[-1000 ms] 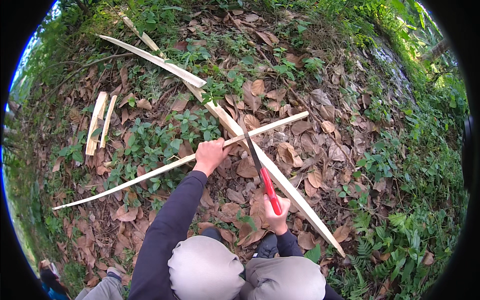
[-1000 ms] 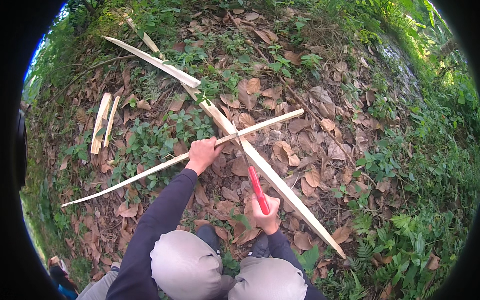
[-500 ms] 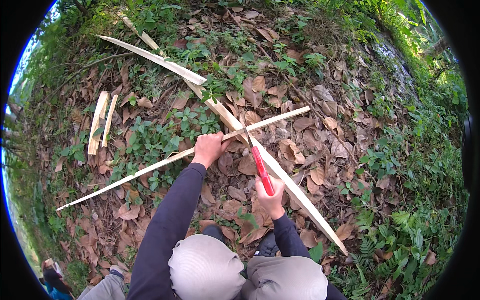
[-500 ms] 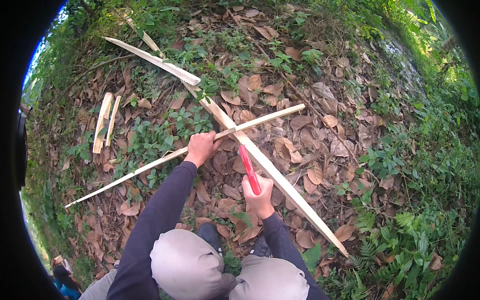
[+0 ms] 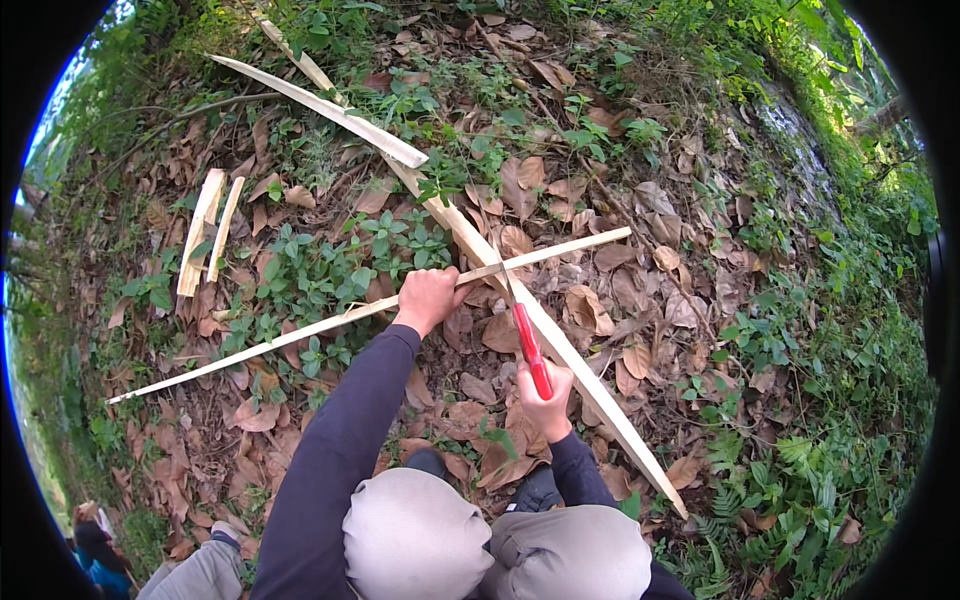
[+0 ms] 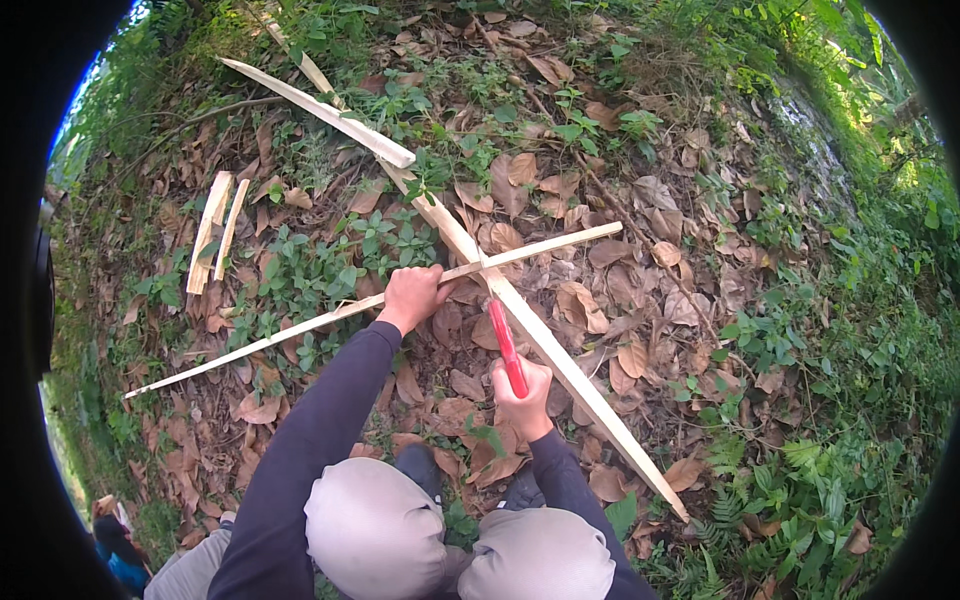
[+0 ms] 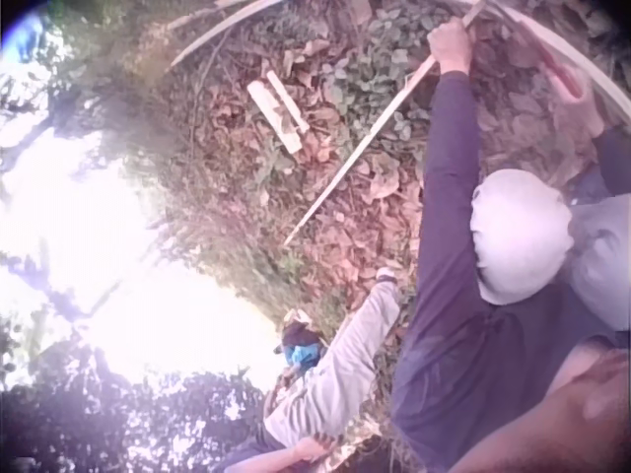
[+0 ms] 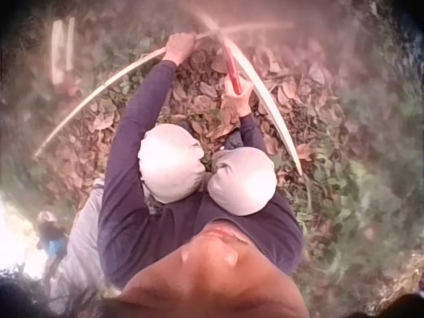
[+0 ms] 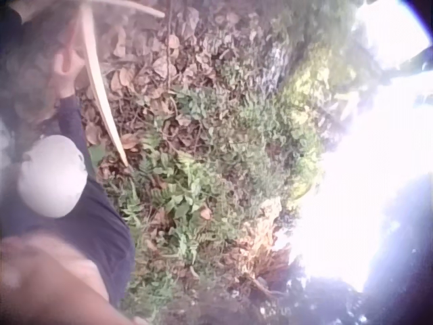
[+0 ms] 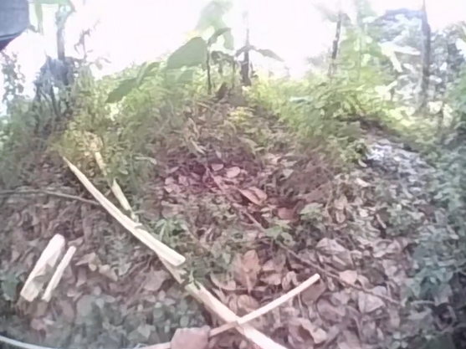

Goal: The person uses a red folding saw to cut a long, thin piece of light-colored wood lying on the forest floor. The person holds the wood steady with their left hand while sawing with their right hand, creating a notch or cut in the center of the piece.

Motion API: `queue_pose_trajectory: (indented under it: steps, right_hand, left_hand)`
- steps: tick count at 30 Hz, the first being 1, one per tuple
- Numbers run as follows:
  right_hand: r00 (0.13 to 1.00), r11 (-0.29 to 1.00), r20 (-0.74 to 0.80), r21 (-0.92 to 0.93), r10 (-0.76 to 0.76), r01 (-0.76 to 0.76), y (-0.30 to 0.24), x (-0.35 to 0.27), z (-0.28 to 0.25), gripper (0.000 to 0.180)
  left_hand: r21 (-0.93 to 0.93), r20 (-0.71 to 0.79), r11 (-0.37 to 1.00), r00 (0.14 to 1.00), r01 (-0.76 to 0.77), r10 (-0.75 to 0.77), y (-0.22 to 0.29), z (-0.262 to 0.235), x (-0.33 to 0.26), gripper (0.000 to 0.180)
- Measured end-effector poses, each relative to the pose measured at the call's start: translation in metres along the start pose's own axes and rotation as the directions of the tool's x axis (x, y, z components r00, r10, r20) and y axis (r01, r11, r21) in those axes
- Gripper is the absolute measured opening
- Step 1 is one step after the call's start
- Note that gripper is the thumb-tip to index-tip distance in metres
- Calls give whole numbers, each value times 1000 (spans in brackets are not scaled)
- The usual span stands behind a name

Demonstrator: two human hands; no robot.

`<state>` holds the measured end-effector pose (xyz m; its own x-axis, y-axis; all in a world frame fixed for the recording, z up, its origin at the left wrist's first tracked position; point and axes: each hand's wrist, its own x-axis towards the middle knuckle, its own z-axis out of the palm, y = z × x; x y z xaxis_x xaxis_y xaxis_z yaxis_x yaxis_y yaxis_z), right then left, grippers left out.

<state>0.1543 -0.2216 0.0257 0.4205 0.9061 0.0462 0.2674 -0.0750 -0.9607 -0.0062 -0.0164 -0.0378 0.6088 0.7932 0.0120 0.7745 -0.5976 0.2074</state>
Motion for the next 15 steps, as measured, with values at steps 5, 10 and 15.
queue_pose_trajectory:
  steps: [5,10,15]
  right_hand:
    - [998,994,-51,-108,-25,19,5,-103,-52,5]
    - [997,998,-52,36,52,-50,8,-4,-6,21]
    - [999,999,-19,-26,45,-45,-8,-39,-15,21]
  left_hand:
    - [-19,-59,999,998,-35,33,6,9,4,39]
    - [-8,-17,1000,1000,22,-22,2,-2,5,42]
    - [-20,-18,1000,1000,1,-1,2,5,-2,42]
